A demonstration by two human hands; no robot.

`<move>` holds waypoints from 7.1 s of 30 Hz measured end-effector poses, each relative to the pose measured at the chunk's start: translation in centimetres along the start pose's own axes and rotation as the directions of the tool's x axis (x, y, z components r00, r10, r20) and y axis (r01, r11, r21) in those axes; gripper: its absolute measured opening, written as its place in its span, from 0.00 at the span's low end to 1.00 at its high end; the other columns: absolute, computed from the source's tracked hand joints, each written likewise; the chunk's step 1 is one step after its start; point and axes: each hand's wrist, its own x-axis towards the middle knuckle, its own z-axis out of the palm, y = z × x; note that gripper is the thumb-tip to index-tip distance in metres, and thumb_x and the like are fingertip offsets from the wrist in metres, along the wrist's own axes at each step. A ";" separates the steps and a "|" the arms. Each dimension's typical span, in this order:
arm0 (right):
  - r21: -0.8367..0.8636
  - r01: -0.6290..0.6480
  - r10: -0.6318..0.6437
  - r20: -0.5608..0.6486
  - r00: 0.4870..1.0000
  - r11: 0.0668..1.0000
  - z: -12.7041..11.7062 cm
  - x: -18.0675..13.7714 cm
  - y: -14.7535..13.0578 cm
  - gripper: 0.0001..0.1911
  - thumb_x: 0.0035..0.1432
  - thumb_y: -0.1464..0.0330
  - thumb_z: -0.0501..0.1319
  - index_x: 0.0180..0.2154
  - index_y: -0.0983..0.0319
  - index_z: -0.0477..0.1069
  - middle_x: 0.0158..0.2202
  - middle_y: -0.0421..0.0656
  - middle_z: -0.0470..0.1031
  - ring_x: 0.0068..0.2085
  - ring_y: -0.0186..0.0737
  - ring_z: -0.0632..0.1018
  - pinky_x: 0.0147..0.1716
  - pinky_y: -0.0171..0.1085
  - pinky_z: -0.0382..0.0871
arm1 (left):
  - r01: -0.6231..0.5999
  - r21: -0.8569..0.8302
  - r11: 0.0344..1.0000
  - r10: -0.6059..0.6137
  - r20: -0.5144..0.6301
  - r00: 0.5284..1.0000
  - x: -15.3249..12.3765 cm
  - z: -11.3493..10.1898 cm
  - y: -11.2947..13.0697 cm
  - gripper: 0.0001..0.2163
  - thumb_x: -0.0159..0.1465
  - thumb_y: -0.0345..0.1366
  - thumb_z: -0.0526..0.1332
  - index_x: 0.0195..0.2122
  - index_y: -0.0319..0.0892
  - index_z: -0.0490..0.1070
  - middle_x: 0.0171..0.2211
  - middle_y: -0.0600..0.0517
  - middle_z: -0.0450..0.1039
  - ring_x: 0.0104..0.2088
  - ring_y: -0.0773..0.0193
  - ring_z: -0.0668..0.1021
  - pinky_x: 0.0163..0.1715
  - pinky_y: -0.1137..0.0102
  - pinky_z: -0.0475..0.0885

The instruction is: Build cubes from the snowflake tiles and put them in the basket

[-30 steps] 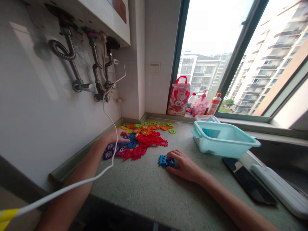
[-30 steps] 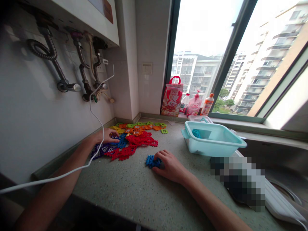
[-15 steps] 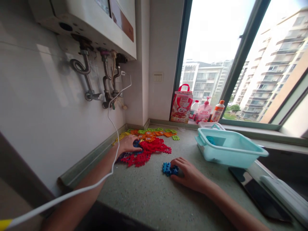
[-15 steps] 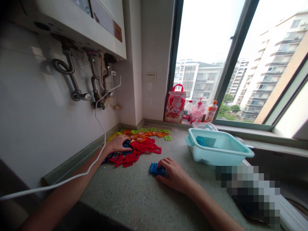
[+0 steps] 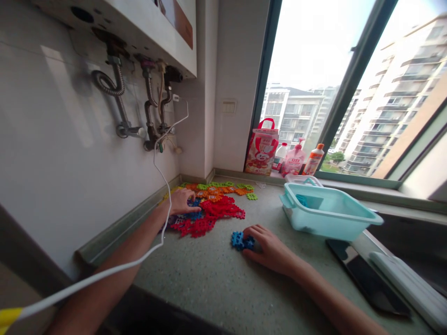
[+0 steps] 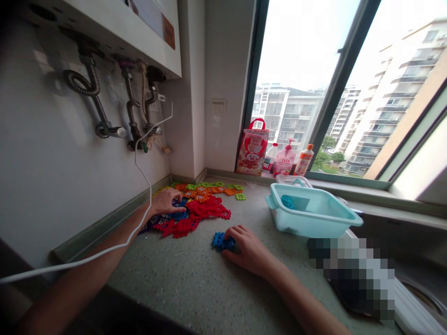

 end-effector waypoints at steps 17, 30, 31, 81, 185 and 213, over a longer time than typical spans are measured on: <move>-0.139 -0.062 0.064 0.012 0.998 0.988 -1.6 0.2 -0.4 0.14 0.57 0.67 0.69 0.45 0.58 0.74 0.44 0.45 0.79 0.48 0.47 0.77 0.49 0.43 0.70 | 0.031 -0.152 0.988 -0.032 -0.002 0.999 0.3 1.9 -2.2 0.23 0.53 0.56 0.69 0.42 0.46 0.78 0.41 0.48 0.80 0.42 0.53 0.80 0.47 0.64 0.73; -0.140 -0.115 0.116 -0.002 0.993 0.984 -2.3 0.0 -0.4 0.14 0.58 0.62 0.70 0.45 0.58 0.76 0.44 0.45 0.79 0.46 0.46 0.78 0.47 0.40 0.70 | 0.062 -0.219 0.974 -0.101 -0.173 0.980 -0.2 0.6 -2.4 0.14 0.58 0.48 0.64 0.40 0.44 0.73 0.34 0.51 0.81 0.35 0.56 0.81 0.39 0.64 0.75; -0.149 -0.120 0.121 -0.003 0.993 0.982 -2.3 0.0 -0.4 0.15 0.58 0.61 0.70 0.46 0.58 0.76 0.44 0.45 0.79 0.46 0.47 0.78 0.47 0.40 0.70 | 0.062 -0.213 0.975 -0.105 -0.199 0.974 -0.2 0.4 -2.4 0.15 0.59 0.48 0.64 0.41 0.44 0.73 0.35 0.51 0.81 0.36 0.55 0.81 0.40 0.64 0.75; 0.019 -0.009 0.010 -0.021 1.000 1.000 0.0 0.0 -5.6 0.18 0.52 0.68 0.66 0.47 0.57 0.77 0.46 0.47 0.80 0.43 0.47 0.81 0.44 0.39 0.73 | -0.798 0.378 0.470 0.881 -0.254 0.399 -3.5 2.1 15.2 0.03 0.71 0.38 0.62 0.44 0.51 0.75 0.48 0.53 0.80 0.42 0.65 0.79 0.35 0.66 0.72; -0.197 -0.157 0.117 -0.199 0.973 0.968 -5.4 -1.5 4.6 0.16 0.56 0.67 0.68 0.48 0.58 0.79 0.44 0.45 0.82 0.44 0.46 0.81 0.47 0.42 0.72 | -0.614 -0.491 0.617 0.619 -0.178 0.765 -3.7 2.6 18.1 0.17 0.58 0.49 0.73 0.39 0.44 0.75 0.42 0.49 0.82 0.43 0.58 0.80 0.52 0.63 0.71; -0.277 -0.203 0.198 -0.048 0.979 0.939 -5.9 -2.3 5.8 0.13 0.54 0.64 0.71 0.42 0.59 0.77 0.36 0.43 0.79 0.35 0.42 0.77 0.36 0.37 0.69 | -0.632 -0.491 0.599 0.584 -0.272 0.765 -3.7 2.5 17.5 0.15 0.63 0.48 0.71 0.43 0.44 0.76 0.46 0.46 0.83 0.50 0.54 0.79 0.55 0.58 0.70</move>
